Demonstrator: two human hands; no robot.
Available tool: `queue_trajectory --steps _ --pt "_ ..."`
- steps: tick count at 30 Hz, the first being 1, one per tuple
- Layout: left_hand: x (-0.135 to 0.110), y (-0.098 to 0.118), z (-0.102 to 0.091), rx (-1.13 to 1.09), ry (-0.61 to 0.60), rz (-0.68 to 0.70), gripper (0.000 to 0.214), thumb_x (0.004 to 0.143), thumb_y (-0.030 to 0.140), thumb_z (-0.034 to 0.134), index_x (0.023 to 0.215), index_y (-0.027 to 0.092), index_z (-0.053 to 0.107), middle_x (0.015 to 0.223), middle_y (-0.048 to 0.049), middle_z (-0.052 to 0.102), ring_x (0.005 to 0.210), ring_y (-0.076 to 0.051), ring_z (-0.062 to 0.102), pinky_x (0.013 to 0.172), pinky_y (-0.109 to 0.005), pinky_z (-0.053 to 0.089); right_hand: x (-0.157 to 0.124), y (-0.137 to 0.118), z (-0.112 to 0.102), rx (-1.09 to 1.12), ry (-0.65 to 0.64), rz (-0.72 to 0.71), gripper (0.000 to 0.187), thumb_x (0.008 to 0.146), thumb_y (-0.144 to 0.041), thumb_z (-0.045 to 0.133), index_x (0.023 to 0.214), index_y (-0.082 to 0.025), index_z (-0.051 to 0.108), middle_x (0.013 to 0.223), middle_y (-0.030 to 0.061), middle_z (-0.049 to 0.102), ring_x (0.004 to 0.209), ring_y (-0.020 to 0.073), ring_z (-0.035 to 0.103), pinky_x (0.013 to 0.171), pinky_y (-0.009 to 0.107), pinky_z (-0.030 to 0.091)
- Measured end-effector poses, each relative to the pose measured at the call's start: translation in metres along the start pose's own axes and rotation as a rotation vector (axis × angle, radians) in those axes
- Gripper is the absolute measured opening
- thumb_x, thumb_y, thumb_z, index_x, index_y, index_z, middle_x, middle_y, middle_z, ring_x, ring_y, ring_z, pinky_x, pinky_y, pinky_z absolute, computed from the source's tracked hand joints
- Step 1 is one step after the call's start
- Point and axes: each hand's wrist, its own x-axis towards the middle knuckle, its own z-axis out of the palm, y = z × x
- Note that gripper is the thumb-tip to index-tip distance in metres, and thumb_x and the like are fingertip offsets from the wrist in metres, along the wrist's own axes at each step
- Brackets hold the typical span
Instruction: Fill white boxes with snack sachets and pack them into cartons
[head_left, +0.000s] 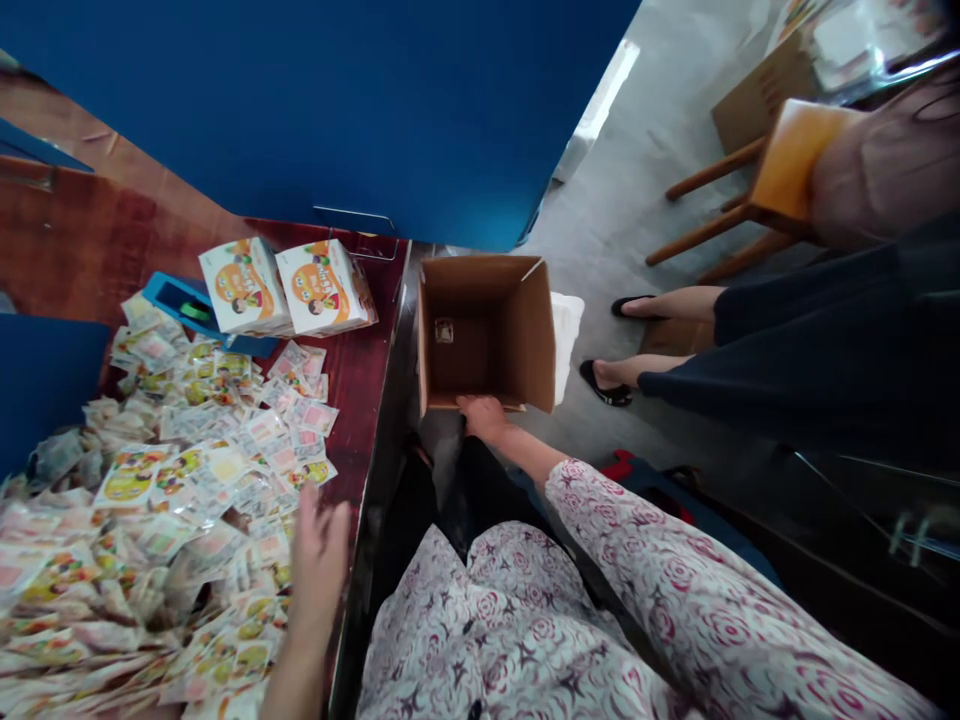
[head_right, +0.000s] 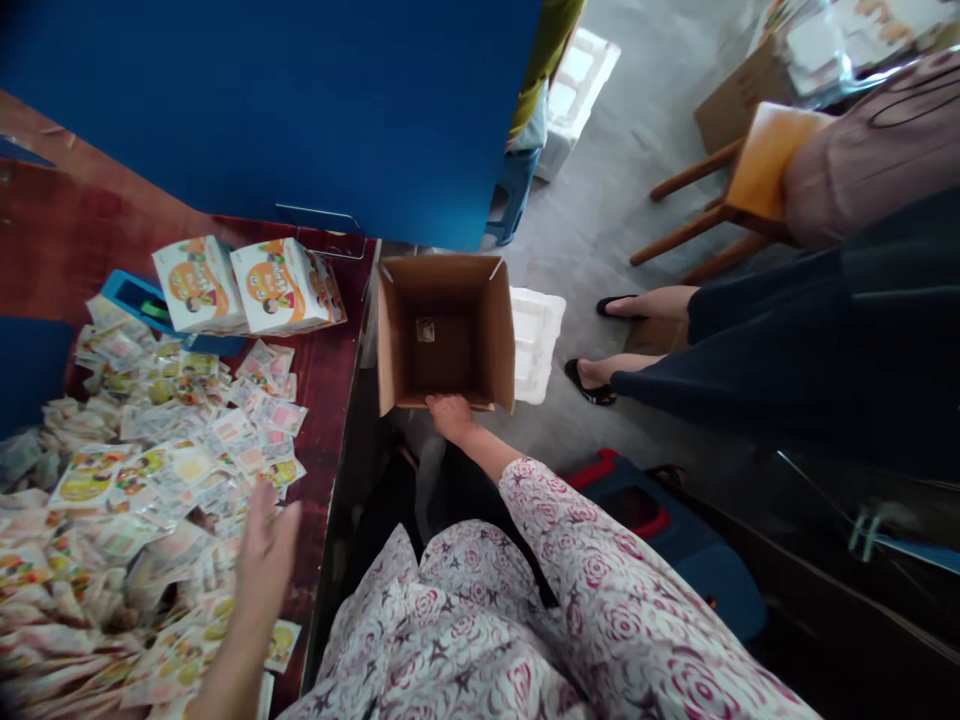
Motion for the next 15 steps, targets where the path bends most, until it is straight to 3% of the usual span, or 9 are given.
queue_trajectory --steps 3,6,9,12,15 --pt "0.050 0.075 0.069 -0.079 -0.206 0.318 0.077 0.090 0.047 0.054 0.155 0.016 0.026 0.162 -0.0162 0.030 0.149 -0.027 0.033 0.116 -0.040 0.040 0.017 -0.010 -0.008 0.024 -0.008 0.027 0.037 0.097 -0.015 0.045 0.131 -0.018 0.059 0.126 0.0142 0.068 0.116 0.0248 0.064 0.093 0.033 0.050" --pt "0.105 0.120 0.105 -0.113 -0.253 0.355 0.082 0.088 0.044 0.060 0.155 0.012 0.024 0.160 -0.0201 0.031 0.148 -0.029 0.033 0.117 -0.042 0.037 0.026 -0.017 -0.013 0.055 -0.044 0.048 0.038 0.091 -0.014 0.053 0.128 -0.018 0.063 0.124 0.0141 0.069 0.116 0.0269 0.065 0.095 0.035 0.050" --pt "0.144 0.145 0.117 -0.081 -0.420 0.328 0.079 0.089 0.044 0.061 0.155 0.015 0.027 0.144 -0.0170 0.055 0.134 -0.029 0.053 0.109 -0.039 0.044 0.026 -0.011 -0.015 0.102 -0.081 0.076 0.042 0.084 -0.013 0.061 0.125 -0.015 0.067 0.123 0.0163 0.070 0.117 0.0318 0.064 0.098 0.040 0.050" --pt "0.160 0.157 0.121 0.021 -0.506 0.252 0.074 0.089 0.034 0.058 0.155 0.019 0.028 0.123 -0.0136 0.069 0.112 -0.033 0.067 0.092 -0.040 0.052 0.028 0.007 -0.018 0.231 -0.084 0.084 0.049 0.087 -0.011 0.052 0.135 -0.019 0.062 0.132 0.0106 0.066 0.120 0.0253 0.063 0.099 0.034 0.051" --pt "0.162 0.163 0.121 0.111 -0.509 0.238 0.079 0.084 0.022 0.054 0.157 0.018 0.024 0.120 -0.0155 0.070 0.103 -0.036 0.069 0.083 -0.040 0.051 0.050 0.027 -0.026 0.610 0.131 0.171 0.053 0.091 -0.007 0.039 0.139 -0.020 0.058 0.137 0.0045 0.064 0.122 0.0160 0.062 0.103 0.028 0.049"
